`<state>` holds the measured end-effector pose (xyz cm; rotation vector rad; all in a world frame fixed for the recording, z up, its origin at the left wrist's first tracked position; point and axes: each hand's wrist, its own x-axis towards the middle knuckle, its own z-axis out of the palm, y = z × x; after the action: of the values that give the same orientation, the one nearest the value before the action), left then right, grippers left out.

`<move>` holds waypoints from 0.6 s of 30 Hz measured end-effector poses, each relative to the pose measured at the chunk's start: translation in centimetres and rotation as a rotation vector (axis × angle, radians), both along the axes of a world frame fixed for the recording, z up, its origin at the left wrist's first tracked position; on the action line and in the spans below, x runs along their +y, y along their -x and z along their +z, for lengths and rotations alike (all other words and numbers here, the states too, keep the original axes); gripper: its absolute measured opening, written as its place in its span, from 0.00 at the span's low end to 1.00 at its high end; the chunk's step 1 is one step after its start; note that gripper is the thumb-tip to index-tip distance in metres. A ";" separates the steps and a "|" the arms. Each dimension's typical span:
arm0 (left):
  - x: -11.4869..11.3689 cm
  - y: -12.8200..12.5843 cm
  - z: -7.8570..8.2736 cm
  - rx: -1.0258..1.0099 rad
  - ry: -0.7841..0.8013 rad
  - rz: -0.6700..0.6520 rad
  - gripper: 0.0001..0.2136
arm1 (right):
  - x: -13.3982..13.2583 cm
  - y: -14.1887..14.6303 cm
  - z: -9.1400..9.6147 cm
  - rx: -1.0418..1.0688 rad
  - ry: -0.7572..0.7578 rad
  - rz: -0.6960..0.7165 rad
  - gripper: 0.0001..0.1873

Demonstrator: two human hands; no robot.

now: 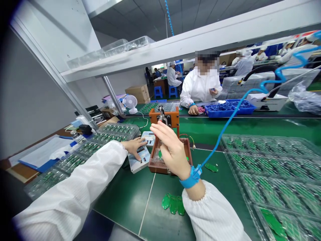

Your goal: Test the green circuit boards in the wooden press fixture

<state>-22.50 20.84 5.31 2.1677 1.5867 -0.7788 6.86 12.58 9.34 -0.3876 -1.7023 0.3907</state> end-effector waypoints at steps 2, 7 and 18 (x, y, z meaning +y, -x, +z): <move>0.1 0.1 -0.2 -0.006 -0.003 -0.002 0.68 | 0.0 0.0 0.0 0.000 0.000 -0.002 0.42; 0.1 0.1 -0.2 -0.036 0.007 0.009 0.68 | 0.0 0.1 0.0 0.006 -0.004 -0.004 0.40; 0.2 -1.8 0.3 0.049 0.046 0.052 0.69 | -0.1 0.2 0.0 0.006 0.001 -0.016 0.39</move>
<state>-20.74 21.05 5.58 2.0815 1.6266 -0.8498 6.70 12.50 9.30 -0.4003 -1.6921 0.3805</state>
